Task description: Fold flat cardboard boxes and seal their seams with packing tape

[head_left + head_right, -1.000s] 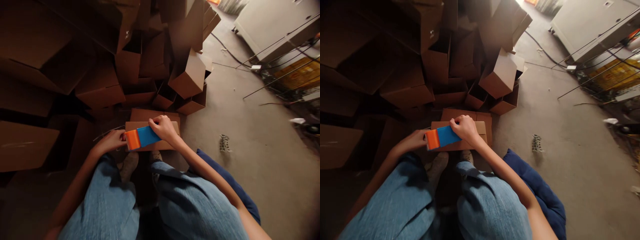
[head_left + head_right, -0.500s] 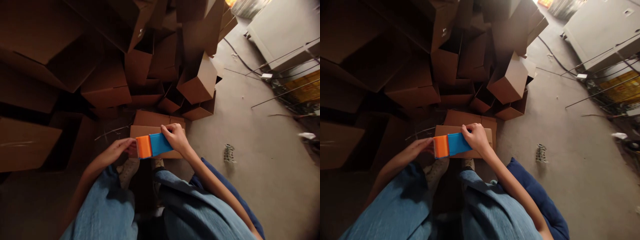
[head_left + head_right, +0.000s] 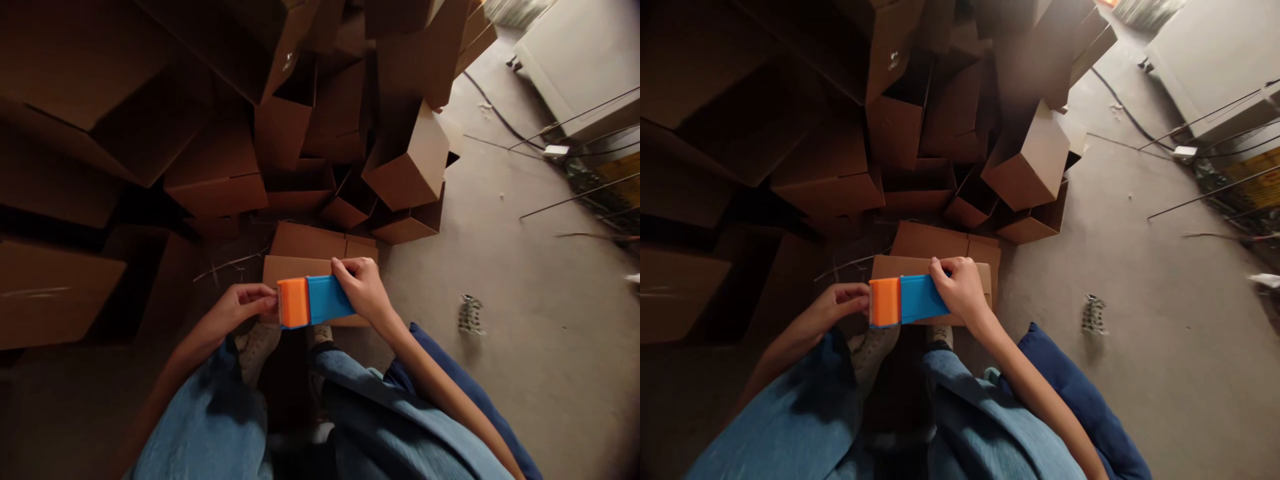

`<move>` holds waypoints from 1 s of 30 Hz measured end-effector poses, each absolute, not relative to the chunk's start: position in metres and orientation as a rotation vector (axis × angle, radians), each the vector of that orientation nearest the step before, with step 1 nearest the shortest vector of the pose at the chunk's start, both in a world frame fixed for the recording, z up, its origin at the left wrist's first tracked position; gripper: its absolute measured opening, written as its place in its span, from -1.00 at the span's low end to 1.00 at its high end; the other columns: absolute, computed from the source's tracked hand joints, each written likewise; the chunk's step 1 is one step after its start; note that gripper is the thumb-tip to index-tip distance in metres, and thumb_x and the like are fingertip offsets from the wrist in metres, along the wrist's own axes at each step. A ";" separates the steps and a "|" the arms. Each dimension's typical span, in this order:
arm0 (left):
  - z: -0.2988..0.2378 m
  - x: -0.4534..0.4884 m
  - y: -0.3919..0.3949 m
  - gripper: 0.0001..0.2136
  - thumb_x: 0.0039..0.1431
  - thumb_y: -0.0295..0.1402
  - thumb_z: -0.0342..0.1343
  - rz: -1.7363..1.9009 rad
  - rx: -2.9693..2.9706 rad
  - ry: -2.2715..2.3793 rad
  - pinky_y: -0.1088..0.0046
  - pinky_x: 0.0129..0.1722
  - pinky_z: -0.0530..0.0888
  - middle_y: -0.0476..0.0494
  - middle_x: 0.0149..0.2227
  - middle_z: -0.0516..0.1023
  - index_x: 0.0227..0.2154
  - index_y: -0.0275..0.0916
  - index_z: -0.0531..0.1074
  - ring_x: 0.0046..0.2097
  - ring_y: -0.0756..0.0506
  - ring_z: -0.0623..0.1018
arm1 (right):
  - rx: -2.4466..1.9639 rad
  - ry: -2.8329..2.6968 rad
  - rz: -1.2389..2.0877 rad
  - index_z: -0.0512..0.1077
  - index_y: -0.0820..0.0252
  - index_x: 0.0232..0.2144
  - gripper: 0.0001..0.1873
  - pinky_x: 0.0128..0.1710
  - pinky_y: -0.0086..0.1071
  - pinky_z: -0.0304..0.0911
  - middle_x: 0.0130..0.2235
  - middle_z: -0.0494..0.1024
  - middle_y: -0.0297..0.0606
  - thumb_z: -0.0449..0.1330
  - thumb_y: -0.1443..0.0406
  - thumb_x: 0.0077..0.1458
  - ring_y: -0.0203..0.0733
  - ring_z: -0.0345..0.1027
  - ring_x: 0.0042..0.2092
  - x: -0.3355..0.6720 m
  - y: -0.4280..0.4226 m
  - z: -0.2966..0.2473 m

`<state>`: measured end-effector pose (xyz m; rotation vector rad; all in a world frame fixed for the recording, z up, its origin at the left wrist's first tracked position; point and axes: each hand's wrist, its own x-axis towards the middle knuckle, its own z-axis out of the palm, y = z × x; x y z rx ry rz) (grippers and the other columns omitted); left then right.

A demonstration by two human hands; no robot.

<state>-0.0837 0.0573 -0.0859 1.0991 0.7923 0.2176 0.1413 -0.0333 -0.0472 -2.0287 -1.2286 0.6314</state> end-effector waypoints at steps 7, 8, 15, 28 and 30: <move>-0.096 -0.083 0.057 -0.61 -0.26 -0.01 0.47 0.258 1.068 0.877 0.43 -0.30 0.45 -0.04 -0.45 0.59 -0.52 -0.20 0.53 -0.37 -0.05 0.54 | -2.071 -1.201 0.583 -0.05 0.12 -0.72 -0.51 -0.52 -0.34 -0.22 -0.66 -0.06 -0.41 -0.02 0.08 0.13 -0.39 -0.16 -0.58 0.136 -0.034 -0.046; -0.096 -0.082 0.057 -0.59 -0.28 0.00 0.47 0.257 1.071 0.889 0.43 -0.31 0.45 -0.05 -0.45 0.58 -0.52 -0.21 0.52 -0.37 -0.06 0.53 | -2.073 -1.201 0.577 -0.05 0.12 -0.72 -0.51 -0.52 -0.34 -0.22 -0.66 -0.06 -0.41 -0.03 0.08 0.13 -0.39 -0.15 -0.58 0.135 -0.034 -0.046; -0.092 -0.079 0.055 -0.57 -0.21 -0.02 0.45 0.300 1.125 0.896 0.49 -0.39 0.33 0.02 -0.51 0.45 -0.56 -0.23 0.41 -0.42 0.00 0.41 | -2.067 -1.253 0.575 -0.04 0.13 -0.71 -0.48 -0.50 -0.34 -0.19 -0.67 -0.02 -0.40 -0.05 0.07 0.21 -0.37 -0.11 -0.58 0.135 -0.038 -0.044; -0.086 -0.086 0.061 -0.61 -0.01 -0.01 0.31 0.351 1.340 0.905 0.47 -0.43 0.34 0.04 -0.57 0.37 -0.59 -0.20 0.34 -0.48 0.00 0.35 | -2.125 -1.376 0.609 -0.11 0.11 -0.72 -0.39 -0.51 -0.29 -0.27 -0.70 -0.07 -0.40 -0.11 0.03 0.31 -0.38 -0.18 -0.63 0.130 -0.045 -0.037; -0.080 -0.087 0.063 -0.63 0.00 -0.02 0.30 0.333 1.396 0.921 0.46 -0.42 0.36 0.03 -0.57 0.40 -0.59 -0.19 0.37 -0.47 -0.01 0.37 | -2.115 -1.377 0.613 -0.12 0.11 -0.72 -0.39 -0.52 -0.30 -0.26 -0.70 -0.08 -0.41 -0.11 0.03 0.31 -0.39 -0.17 -0.63 0.131 -0.046 -0.036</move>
